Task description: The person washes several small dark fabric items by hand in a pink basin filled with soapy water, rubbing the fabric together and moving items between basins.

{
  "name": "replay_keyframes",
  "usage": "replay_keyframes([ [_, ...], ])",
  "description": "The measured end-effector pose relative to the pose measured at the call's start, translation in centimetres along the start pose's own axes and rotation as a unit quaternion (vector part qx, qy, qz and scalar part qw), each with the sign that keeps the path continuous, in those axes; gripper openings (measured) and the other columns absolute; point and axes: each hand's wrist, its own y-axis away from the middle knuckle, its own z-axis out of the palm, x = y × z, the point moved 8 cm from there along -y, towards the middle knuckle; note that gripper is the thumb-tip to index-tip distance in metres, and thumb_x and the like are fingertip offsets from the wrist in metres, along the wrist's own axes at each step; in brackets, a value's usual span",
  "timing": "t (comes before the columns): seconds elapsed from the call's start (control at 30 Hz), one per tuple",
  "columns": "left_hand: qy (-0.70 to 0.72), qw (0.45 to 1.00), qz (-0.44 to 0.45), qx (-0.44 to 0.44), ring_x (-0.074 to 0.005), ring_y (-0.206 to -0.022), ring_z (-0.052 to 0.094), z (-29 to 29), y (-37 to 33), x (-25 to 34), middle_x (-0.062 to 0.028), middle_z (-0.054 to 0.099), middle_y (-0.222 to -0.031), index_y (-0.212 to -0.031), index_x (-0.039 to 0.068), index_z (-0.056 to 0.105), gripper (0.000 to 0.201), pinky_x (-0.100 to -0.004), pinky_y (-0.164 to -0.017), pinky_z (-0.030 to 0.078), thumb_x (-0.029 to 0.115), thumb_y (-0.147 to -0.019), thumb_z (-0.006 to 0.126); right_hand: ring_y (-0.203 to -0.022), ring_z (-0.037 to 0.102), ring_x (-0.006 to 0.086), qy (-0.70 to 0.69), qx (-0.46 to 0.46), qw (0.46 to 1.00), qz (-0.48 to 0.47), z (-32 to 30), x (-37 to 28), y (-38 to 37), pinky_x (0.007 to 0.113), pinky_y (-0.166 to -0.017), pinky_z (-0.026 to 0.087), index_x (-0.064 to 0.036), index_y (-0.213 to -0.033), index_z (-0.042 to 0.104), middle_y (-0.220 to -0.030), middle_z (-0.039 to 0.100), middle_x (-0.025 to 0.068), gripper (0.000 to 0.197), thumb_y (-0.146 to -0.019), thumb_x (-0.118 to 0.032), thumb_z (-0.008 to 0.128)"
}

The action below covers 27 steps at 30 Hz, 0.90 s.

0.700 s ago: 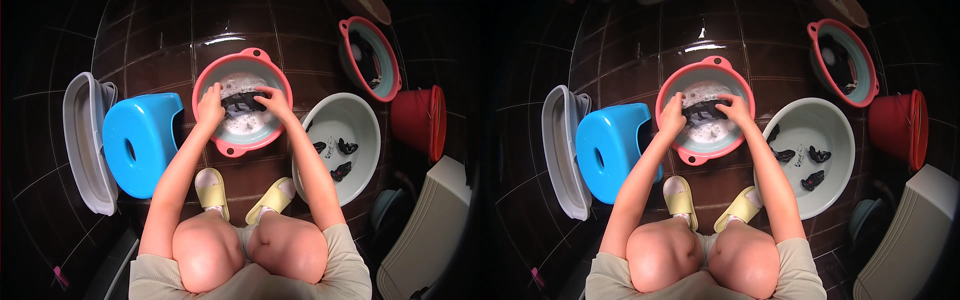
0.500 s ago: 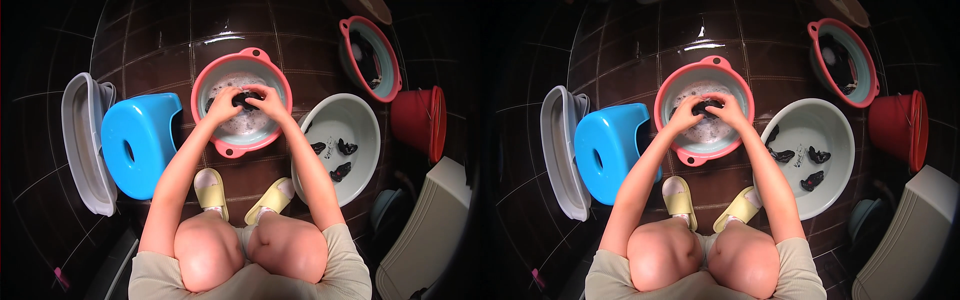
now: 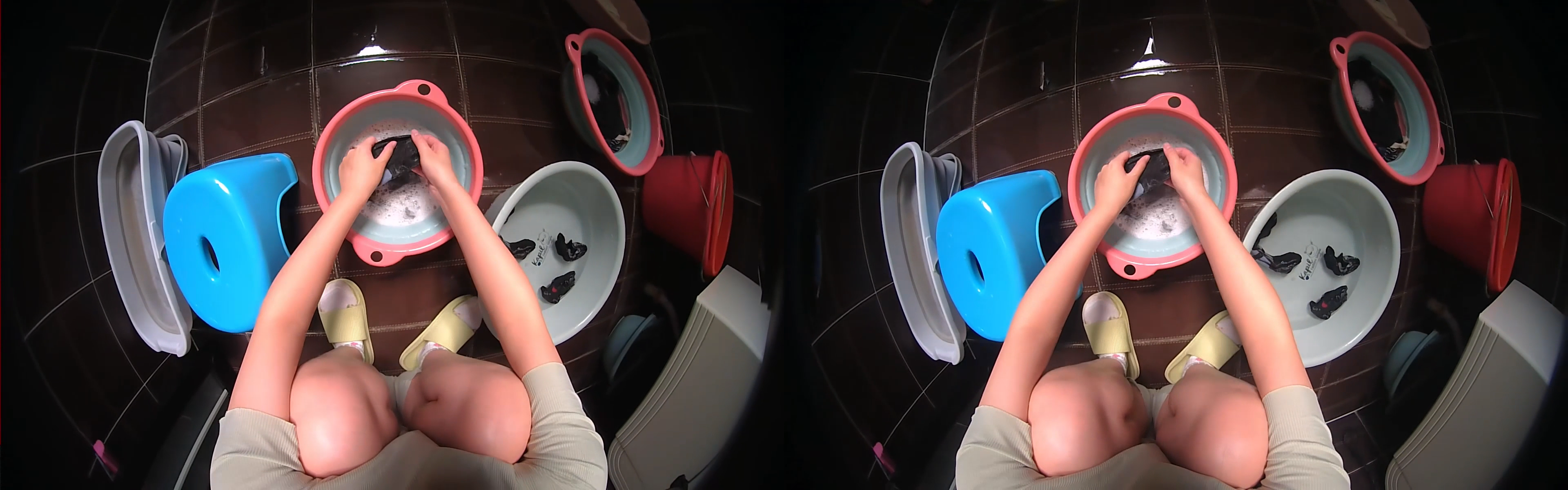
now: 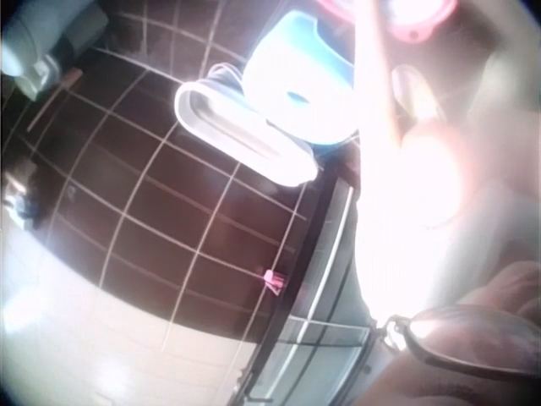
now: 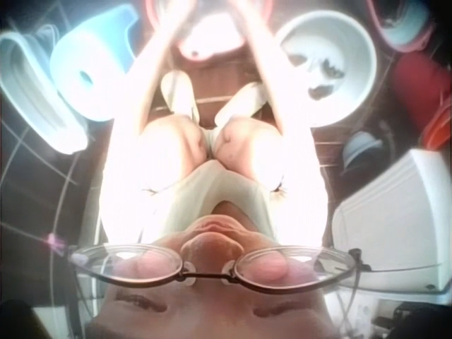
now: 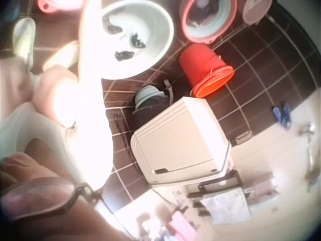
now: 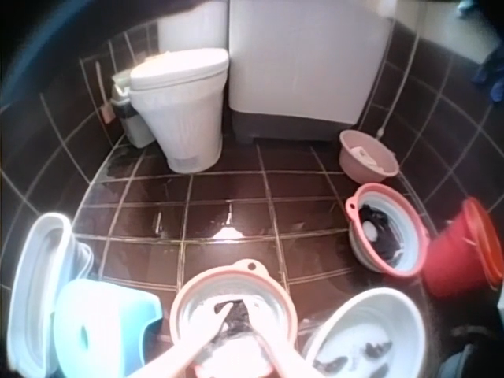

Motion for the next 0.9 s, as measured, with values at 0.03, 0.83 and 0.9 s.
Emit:
replay_keyframes([
  [0.03, -0.061, 0.998, 0.007, 0.012, -0.0349, -0.073, 0.059, -0.1, -0.1, 0.3, -0.0207, 0.06, -0.072, -0.081, 0.004, 0.06, 0.036, -0.0422, -0.063, 0.046, 0.04, -0.079, 0.053, -0.057, 0.052, 0.0088, 0.0, -0.001, 1.0, 0.001, -0.2, 0.4, -0.5, 0.024, -0.05, 0.042, -0.0042, -0.084, 0.059, -0.063, 0.056, 0.0014, 0.026, -0.084, -0.03, 0.055],
  [0.83, 0.427, 0.894, -0.123, -0.049, -0.0082, -0.063, 0.047, 3.6, 1.9, 1.8, -0.0053, 0.056, -0.063, -0.078, -0.006, 0.058, 0.037, -0.0281, -0.057, 0.04, 0.025, -0.09, 0.042, -0.046, 0.045, 0.013, 0.118, 0.087, 0.96, -0.24, 2.3, -4.3, 4.0, 0.031, -0.048, 0.036, 0.0018, -0.066, 0.055, -0.05, 0.05, 0.0092, 0.031, -0.084, -0.024, 0.052],
  [0.9, 0.395, 0.903, -0.158, -0.058, -0.0098, -0.061, 0.048, 2.5, 2.1, 2.9, -0.0063, 0.056, -0.065, -0.079, -0.007, 0.056, 0.039, -0.0287, -0.057, 0.04, 0.028, -0.089, 0.041, -0.046, 0.047, 0.0154, 0.168, 0.068, 0.963, -0.199, 2.3, -5.6, 4.0, 0.032, -0.05, 0.037, 0.0023, -0.067, 0.057, -0.05, 0.051, 0.0111, 0.036, -0.085, -0.028, 0.049],
])
